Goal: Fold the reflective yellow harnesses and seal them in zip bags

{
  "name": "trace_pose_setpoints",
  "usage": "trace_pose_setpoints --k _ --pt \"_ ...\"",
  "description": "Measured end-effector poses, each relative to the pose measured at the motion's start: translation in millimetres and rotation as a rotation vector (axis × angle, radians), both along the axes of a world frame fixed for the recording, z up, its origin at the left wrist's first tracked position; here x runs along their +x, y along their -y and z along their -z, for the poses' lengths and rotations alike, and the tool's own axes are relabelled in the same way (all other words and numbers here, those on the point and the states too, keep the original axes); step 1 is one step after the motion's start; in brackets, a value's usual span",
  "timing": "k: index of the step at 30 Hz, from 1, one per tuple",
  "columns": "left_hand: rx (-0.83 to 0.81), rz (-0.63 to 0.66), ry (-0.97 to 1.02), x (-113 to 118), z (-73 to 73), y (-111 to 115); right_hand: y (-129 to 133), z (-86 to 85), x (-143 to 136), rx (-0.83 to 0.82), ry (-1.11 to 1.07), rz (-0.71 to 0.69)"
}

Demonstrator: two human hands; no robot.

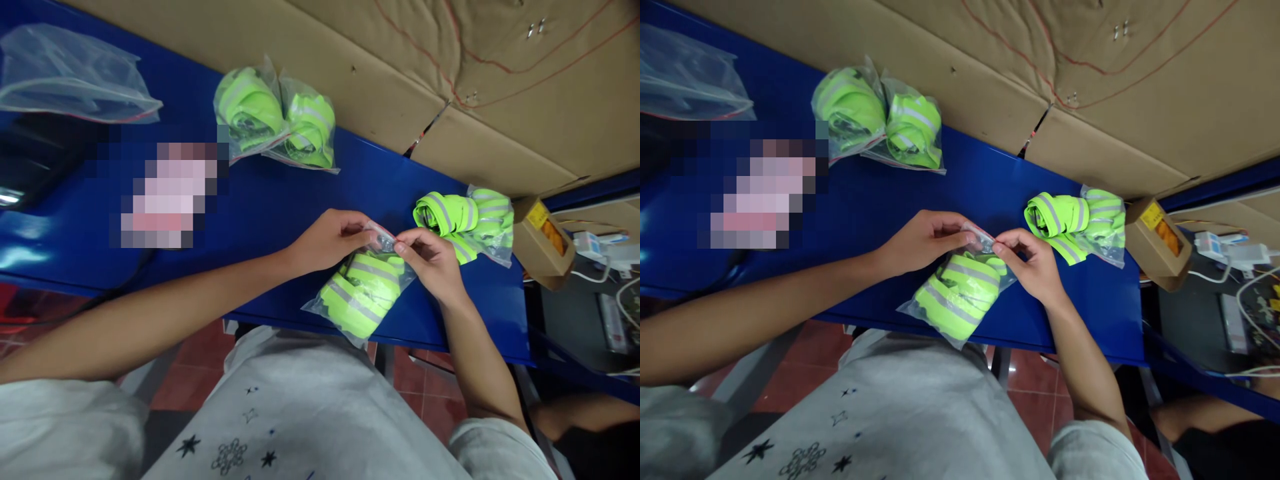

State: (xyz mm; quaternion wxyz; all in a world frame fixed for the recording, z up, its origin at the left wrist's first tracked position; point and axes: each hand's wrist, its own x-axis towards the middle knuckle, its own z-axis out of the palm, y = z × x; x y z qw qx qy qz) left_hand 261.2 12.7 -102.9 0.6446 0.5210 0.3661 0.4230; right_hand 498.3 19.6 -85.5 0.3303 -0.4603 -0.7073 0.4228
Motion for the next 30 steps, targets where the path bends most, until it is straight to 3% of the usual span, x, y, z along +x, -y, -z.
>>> trace_pose_setpoints --k 3,7,14,19,24,30 --pt "-0.026 0.092 -0.031 -1.8 -3.3 1.2 -1.4 -3.2 4.6 -0.121 -0.019 -0.053" --pt "-0.058 0.266 -0.064 -3.2 -7.4 1.5 -2.3 -4.7 11.0 -0.266 0.007 -0.221" --pt "-0.039 0.314 -0.226 -6.1 -5.9 -2.2 5.1 -0.5 2.4 -0.022 0.077 -0.336" --pt "-0.09 0.388 -0.269 -9.8 -7.5 -1.3 5.4 5.9 -2.0 -0.037 -0.005 -0.336" --pt "-0.16 0.488 -0.224 -11.9 -7.7 0.1 6.4 0.3 -2.0 -0.064 0.038 -0.39" --pt "-0.096 0.518 -0.266 -11.3 -5.7 0.2 11.8 0.6 -9.1 0.202 0.151 -0.373"
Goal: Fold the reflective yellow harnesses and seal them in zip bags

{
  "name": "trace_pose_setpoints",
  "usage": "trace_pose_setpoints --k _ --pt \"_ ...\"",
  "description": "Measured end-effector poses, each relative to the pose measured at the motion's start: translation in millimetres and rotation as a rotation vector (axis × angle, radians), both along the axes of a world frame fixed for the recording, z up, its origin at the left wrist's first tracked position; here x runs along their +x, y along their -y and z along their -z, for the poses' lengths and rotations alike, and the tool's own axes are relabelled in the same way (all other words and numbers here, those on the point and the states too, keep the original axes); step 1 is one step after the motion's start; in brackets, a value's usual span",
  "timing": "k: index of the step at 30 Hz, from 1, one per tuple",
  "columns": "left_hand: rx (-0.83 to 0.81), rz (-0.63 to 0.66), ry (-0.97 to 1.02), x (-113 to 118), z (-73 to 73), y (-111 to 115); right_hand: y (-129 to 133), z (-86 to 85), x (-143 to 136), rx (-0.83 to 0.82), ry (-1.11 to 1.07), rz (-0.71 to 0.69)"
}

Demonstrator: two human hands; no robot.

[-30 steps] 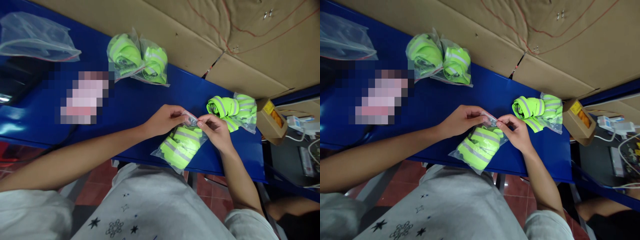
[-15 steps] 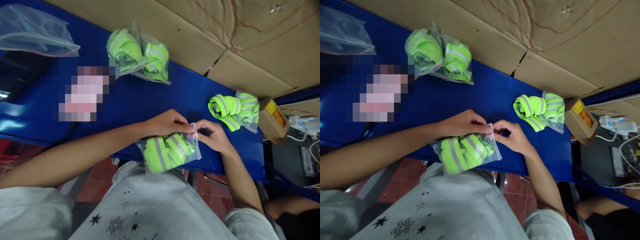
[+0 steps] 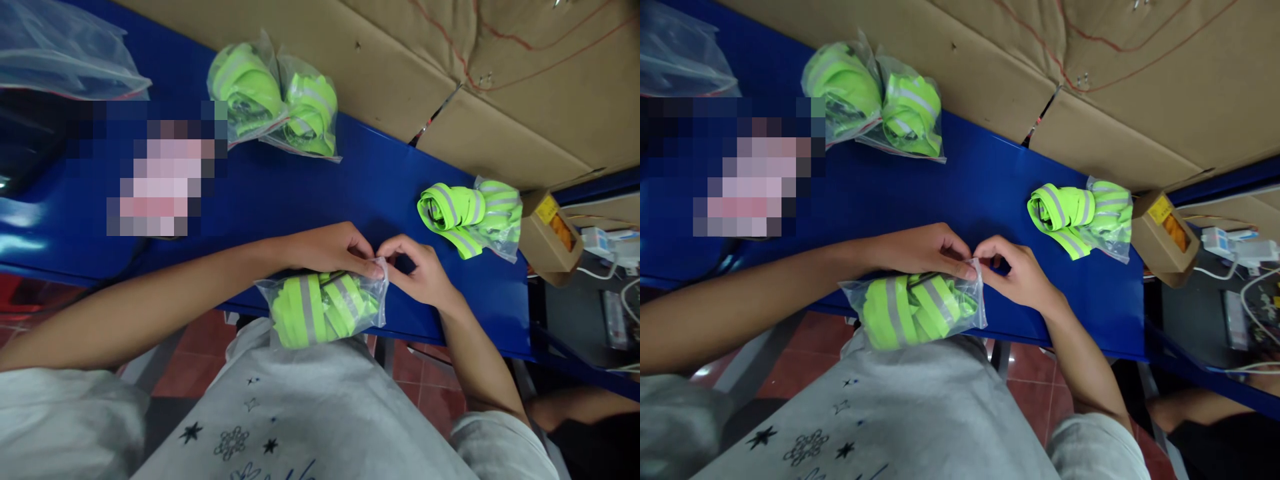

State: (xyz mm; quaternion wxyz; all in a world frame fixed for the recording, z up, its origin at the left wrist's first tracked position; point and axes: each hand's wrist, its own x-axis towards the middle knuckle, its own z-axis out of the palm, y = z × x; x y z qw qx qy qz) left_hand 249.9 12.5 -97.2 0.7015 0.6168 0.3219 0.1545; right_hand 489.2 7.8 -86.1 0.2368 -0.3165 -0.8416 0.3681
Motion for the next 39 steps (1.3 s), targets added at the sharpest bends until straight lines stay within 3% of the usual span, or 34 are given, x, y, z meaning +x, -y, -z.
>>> trace_pose_setpoints --k 4,7,11,17,27,34,39 --pt "-0.015 -0.003 0.025 0.5 -4.7 0.4 4.0 -0.7 -2.5 0.065 -0.117 0.035" --pt "-0.022 -0.031 0.058 -0.3 -7.0 -1.1 5.4 -2.4 -0.1 0.024 -0.146 0.135" --pt "0.02 -0.091 0.122 -1.6 -5.2 -4.0 2.5 0.0 4.0 -0.169 -0.226 0.259" --pt "0.221 -0.169 0.041 -3.9 -5.0 -6.4 -0.1 6.7 -1.4 -0.407 -0.126 0.167" --pt "0.317 -0.189 -0.027 -4.5 -4.1 -7.4 3.7 10.4 -9.3 -0.76 -0.195 0.235" --pt "0.39 -0.33 -0.09 -2.3 0.1 -7.1 5.3 11.5 -10.0 -0.665 -0.15 0.344" --pt "0.373 -0.316 -0.026 -2.2 -1.4 -7.2 7.8 10.5 -11.8 -0.488 -0.149 0.331"
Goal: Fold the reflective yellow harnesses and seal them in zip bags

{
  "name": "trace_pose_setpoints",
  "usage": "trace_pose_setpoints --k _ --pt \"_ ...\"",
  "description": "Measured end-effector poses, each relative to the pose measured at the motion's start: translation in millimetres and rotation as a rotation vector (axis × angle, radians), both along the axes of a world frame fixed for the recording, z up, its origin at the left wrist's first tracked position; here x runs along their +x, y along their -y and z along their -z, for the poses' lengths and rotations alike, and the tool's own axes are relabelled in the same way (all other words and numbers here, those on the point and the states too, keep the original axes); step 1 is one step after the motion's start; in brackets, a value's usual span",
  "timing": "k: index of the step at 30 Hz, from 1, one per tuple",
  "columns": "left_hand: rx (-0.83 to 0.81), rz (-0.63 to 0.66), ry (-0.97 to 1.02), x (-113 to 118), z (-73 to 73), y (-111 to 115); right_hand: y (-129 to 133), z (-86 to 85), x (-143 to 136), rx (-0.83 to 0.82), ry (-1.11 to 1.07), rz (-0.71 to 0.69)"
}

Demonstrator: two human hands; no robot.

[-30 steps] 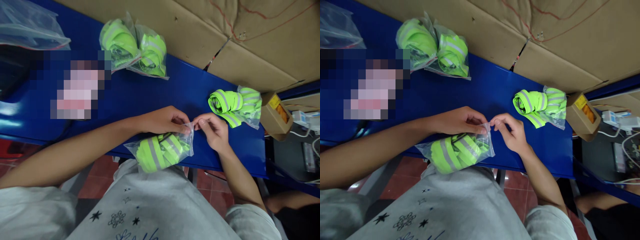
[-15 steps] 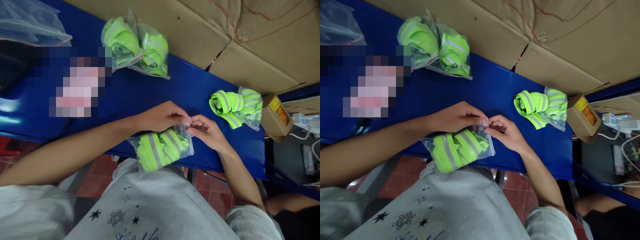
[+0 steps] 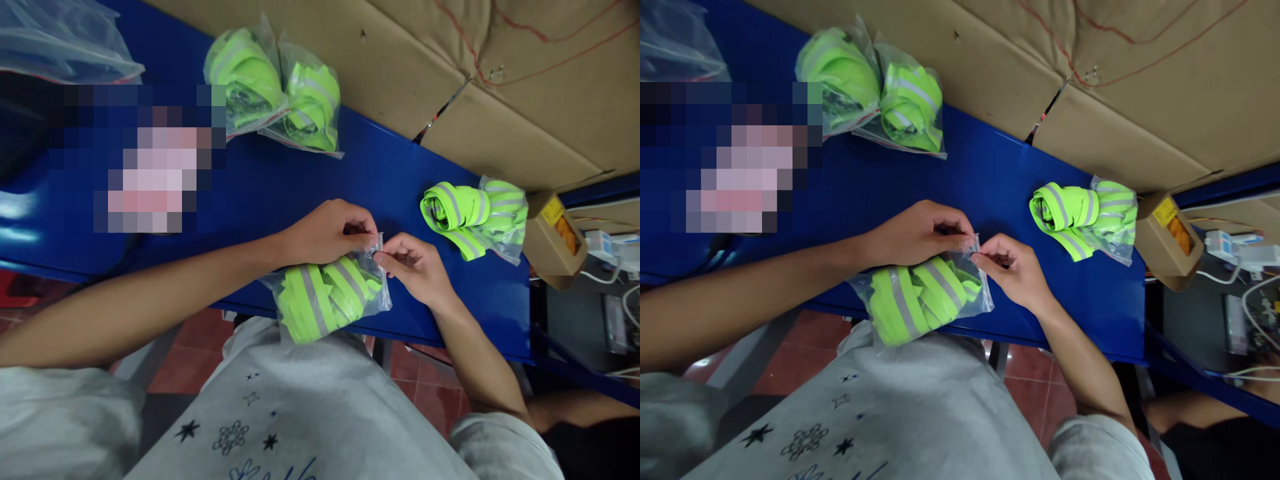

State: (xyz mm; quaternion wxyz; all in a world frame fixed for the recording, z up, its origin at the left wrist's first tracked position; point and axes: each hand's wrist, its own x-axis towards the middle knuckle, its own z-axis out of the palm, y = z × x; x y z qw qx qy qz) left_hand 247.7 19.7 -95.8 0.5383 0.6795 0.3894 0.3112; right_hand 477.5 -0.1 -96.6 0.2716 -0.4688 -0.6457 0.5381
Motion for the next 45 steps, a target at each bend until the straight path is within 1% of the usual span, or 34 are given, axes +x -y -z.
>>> trace_pose_setpoints --k 2,4,7,9,13,18,21,24,28,31,35,38,41,45 --pt "0.022 -0.012 0.008 0.5 0.0 0.6 0.8 0.8 -0.9 0.034 0.006 -0.018" --pt "0.01 -0.014 0.023 1.1 0.7 1.0 1.5 2.2 -1.7 0.035 -0.007 -0.026" --pt "-0.035 0.027 0.029 1.6 2.0 0.6 1.4 4.2 -2.0 0.03 -0.047 -0.021" --pt "-0.02 0.044 0.021 1.3 1.8 -0.3 -0.2 4.3 -1.3 0.017 -0.066 -0.041" --pt "0.045 0.013 0.059 -0.3 -0.5 -2.1 -5.9 1.3 2.1 -0.054 -0.071 -0.108" --pt "0.029 0.054 0.123 -0.5 0.9 -2.8 -10.1 -3.0 5.0 -0.066 -0.078 -0.101" --pt "0.021 0.022 0.137 0.0 2.3 -2.9 -10.6 -4.5 6.9 -0.069 -0.07 -0.121" --pt "0.011 -0.011 0.139 0.7 1.6 -2.6 -10.4 -4.7 8.7 -0.047 -0.002 -0.165" --pt "0.018 -0.05 0.15 1.4 -0.9 -1.5 -10.0 -4.4 9.6 0.028 0.032 -0.152" --pt "0.03 -0.068 0.175 0.3 -3.3 -2.0 -11.5 -5.1 12.3 0.041 0.045 -0.163" --pt "-0.02 -0.159 0.231 -2.3 -6.1 -4.3 -13.5 -5.9 16.8 0.04 0.086 -0.212" --pt "-0.028 -0.22 0.233 -3.3 -7.5 -5.3 -12.2 -5.6 15.9 0.127 0.102 -0.165" --pt "0.018 -0.256 0.227 -3.8 -9.3 -5.5 -10.9 -3.1 13.6 0.185 0.079 -0.112" --pt "0.067 -0.292 0.204 -5.5 -10.2 -8.0 -12.7 3.8 14.9 0.227 0.073 -0.106"
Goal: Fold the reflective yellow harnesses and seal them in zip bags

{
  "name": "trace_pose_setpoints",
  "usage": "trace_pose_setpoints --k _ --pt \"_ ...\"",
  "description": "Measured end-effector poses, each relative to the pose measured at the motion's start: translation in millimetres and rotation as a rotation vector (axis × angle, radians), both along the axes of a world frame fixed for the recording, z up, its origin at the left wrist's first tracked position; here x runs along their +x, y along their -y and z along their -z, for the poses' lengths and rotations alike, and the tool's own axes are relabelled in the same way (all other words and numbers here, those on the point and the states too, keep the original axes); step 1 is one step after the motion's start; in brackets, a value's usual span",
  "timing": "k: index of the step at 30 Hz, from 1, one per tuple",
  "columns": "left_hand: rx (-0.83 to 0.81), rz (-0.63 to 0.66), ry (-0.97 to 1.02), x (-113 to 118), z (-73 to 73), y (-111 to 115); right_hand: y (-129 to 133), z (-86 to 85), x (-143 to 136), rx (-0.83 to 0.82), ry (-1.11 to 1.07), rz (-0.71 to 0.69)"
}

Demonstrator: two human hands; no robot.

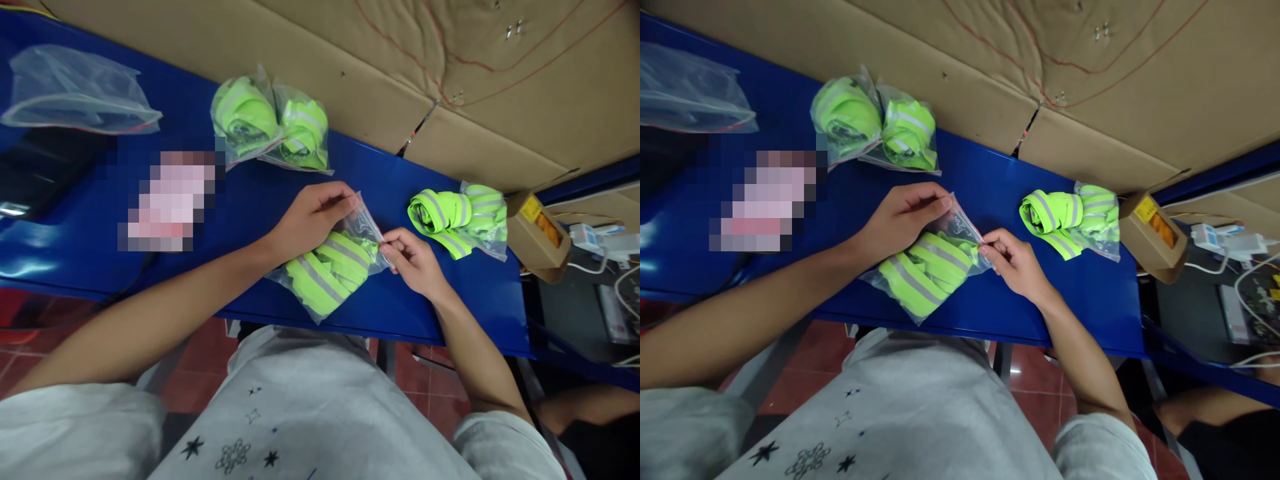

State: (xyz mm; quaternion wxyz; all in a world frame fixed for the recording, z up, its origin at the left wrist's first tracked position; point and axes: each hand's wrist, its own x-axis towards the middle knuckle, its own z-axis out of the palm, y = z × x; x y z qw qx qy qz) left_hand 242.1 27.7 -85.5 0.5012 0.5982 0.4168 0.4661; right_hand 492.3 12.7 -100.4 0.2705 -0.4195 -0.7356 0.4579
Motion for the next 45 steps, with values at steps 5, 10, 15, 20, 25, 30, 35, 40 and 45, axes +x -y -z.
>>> trace_pose_setpoints --k 5,10,15,20,25,30,35,40,45 --pt "0.051 -0.028 -0.049 -6.3 -1.5 -4.9 -2.4 2.9 4.2 0.079 -0.029 -0.075" --pt "0.085 -0.048 -0.064 -8.0 -7.7 -2.6 -1.6 1.6 4.1 0.16 0.0 -0.117" --pt "0.133 -0.23 -0.006 -17.9 2.6 -16.0 -7.8 -3.5 8.9 0.412 0.068 0.073" --pt "0.285 -0.537 -0.187 -42.9 26.8 -43.4 -28.3 -11.2 36.0 0.782 0.514 0.356" --pt "0.503 -0.502 -0.561 -28.8 25.8 -25.5 -44.2 -3.7 57.5 0.726 0.713 0.433" --pt "0.595 -0.382 -0.784 -6.8 11.7 3.3 -46.6 -12.5 70.3 0.653 0.673 0.235" --pt "0.54 -0.211 -0.841 -9.9 10.4 0.1 -57.9 -28.4 103.3 0.686 0.735 0.106" --pt "0.501 -0.184 -1.002 -8.2 -6.6 24.3 -93.4 -19.5 114.8 0.647 0.95 -0.045" --pt "0.477 -0.046 -1.121 0.2 -2.4 65.6 -119.5 -10.6 93.7 0.628 0.862 -0.161"
